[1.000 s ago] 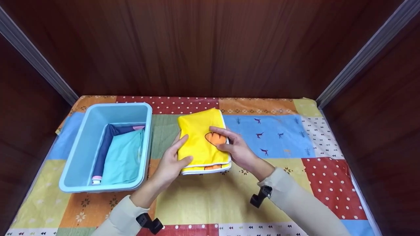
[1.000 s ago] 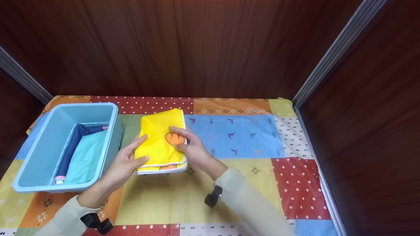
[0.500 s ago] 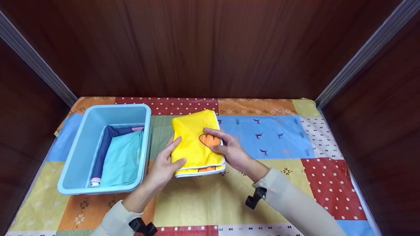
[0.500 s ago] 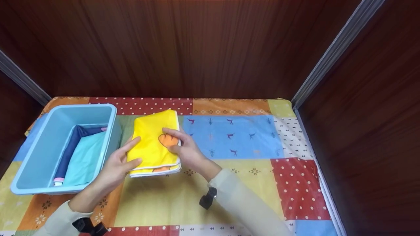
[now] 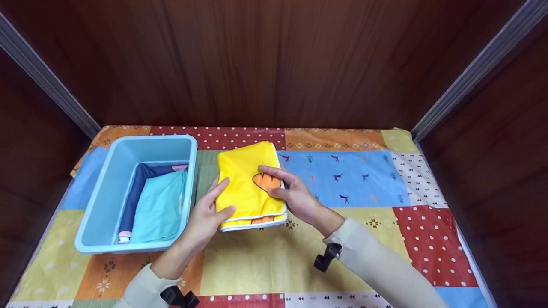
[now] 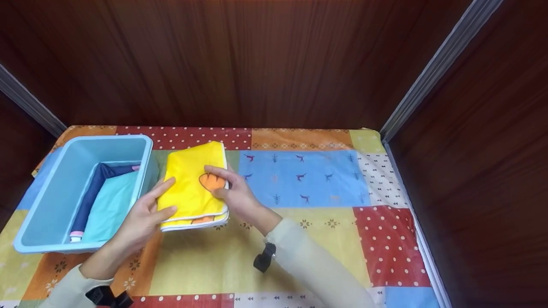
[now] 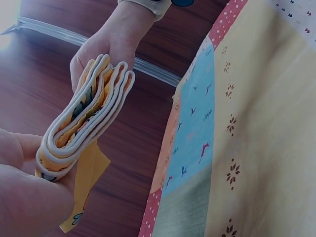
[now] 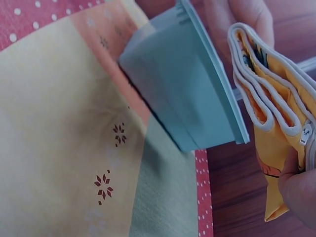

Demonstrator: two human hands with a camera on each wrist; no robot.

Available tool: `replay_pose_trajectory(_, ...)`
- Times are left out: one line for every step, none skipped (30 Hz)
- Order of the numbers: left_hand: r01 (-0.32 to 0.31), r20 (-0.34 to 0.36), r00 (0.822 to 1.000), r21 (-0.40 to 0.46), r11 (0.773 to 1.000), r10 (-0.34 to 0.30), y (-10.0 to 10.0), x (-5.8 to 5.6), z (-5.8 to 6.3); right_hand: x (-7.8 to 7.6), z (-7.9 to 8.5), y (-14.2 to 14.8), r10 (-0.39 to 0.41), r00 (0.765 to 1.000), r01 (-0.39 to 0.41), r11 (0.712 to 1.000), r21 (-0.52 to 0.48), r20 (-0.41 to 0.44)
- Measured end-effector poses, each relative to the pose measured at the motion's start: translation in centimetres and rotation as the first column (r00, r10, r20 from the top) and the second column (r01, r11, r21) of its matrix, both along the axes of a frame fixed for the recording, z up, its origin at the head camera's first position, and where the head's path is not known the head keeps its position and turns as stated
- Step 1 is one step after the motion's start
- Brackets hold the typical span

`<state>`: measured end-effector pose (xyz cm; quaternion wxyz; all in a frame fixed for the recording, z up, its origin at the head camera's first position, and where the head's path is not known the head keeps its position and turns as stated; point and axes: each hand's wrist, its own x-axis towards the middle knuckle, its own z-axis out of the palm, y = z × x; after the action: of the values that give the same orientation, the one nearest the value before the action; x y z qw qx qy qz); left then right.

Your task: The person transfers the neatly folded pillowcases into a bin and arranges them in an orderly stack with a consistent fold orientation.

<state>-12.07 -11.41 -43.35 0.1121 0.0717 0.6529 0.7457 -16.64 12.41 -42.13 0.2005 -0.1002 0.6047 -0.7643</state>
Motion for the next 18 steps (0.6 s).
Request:
replay_pose_trajectory(-0.001,0.001,1.0,0.003,1.0,0.001,-0.1,0.0,0.1,0.0,0.0,-0.1,0.0,1.0,0.0,1.0,-0.002,-0.002)
replay_pose_trajectory(-0.002,0.001,1.0,0.008,1.0,0.002,-0.2,0.0,0.1,0.0,0.1,-0.2,0.0,1.0,0.0,1.0,-0.003,-0.004)
replay_pose_trajectory(-0.004,0.003,1.0,0.009,1.0,0.004,-0.2,0.0,0.1,0.0,0.2,-0.3,-0.001,1.0,0.001,1.0,-0.003,-0.004)
replay_pose_trajectory(-0.007,0.004,1.0,0.008,1.0,0.007,-0.3,0.0,0.2,0.0,0.2,-0.4,0.001,1.0,-0.001,1.0,-0.004,-0.006)
replay_pose_trajectory(-0.009,0.003,1.0,0.008,1.0,0.009,-0.5,0.0,0.3,0.0,0.3,-0.5,0.0,1.0,0.0,1.0,-0.004,-0.007)
replay_pose_trajectory(-0.011,0.004,1.0,0.008,1.0,0.011,-0.6,0.0,0.3,0.0,0.3,-0.7,0.001,1.0,-0.001,1.0,-0.006,-0.006)
replay_pose_trajectory(-0.013,0.005,1.0,0.007,1.0,0.013,-0.7,0.0,0.4,0.0,0.4,-0.8,0.0,1.0,0.0,1.0,-0.004,-0.006)
replay_pose_trajectory(-0.015,0.005,1.0,0.008,1.0,0.015,-0.8,0.1,0.5,0.0,0.4,-0.9,0.0,1.0,0.0,1.0,-0.001,-0.005)
replay_pose_trajectory(-0.015,0.005,1.0,0.009,1.0,0.015,-0.9,0.1,0.6,0.0,0.5,-1.1,0.001,1.0,-0.001,1.0,0.0,-0.007)
replay_pose_trajectory(-0.016,0.006,1.0,0.009,1.0,0.016,-1.0,0.1,0.7,0.0,0.5,-1.2,0.001,1.0,-0.001,1.0,0.001,-0.007)
replay_pose_trajectory(-0.017,0.007,1.0,0.01,1.0,0.017,-1.1,0.1,0.7,-0.1,0.5,-1.3,-0.002,1.0,0.002,1.0,0.003,-0.006)
replay_pose_trajectory(-0.019,0.01,1.0,0.01,1.0,0.019,-1.3,0.2,0.7,-0.1,0.5,-1.5,-0.003,1.0,0.003,1.0,0.004,-0.009)
replay_pose_trajectory(-0.021,0.011,1.0,0.01,1.0,0.021,-1.4,0.2,0.8,-0.1,0.5,-1.6,-0.005,1.0,0.005,1.0,0.004,-0.013)
replay_pose_trajectory(-0.025,0.013,1.0,0.007,1.0,0.025,-1.5,0.2,0.8,-0.1,0.6,-1.8,-0.006,1.0,0.006,1.0,-0.001,-0.017)
replay_pose_trajectory(-0.029,0.014,0.999,0.006,1.0,0.029,-1.6,0.2,0.8,-0.1,0.6,-1.9,-0.007,1.0,0.007,1.0,-0.006,-0.023)
replay_pose_trajectory(-0.033,0.014,0.999,0.004,0.999,0.033,-1.7,0.2,0.9,-0.2,0.6,-2.0,-0.007,1.0,0.006,1.0,-0.011,-0.028)
replay_pose_trajectory(-0.038,0.014,0.999,0.003,0.999,0.038,-1.9,0.2,0.9,-0.2,0.6,-2.2,-0.005,0.999,0.005,1.0,-0.013,-0.035)
replay_pose_trajectory(-0.043,0.014,0.999,0.001,0.999,0.043,-2.0,0.3,0.9,-0.2,0.7,-2.3,-0.002,0.999,0.001,1.0,-0.017,-0.04)
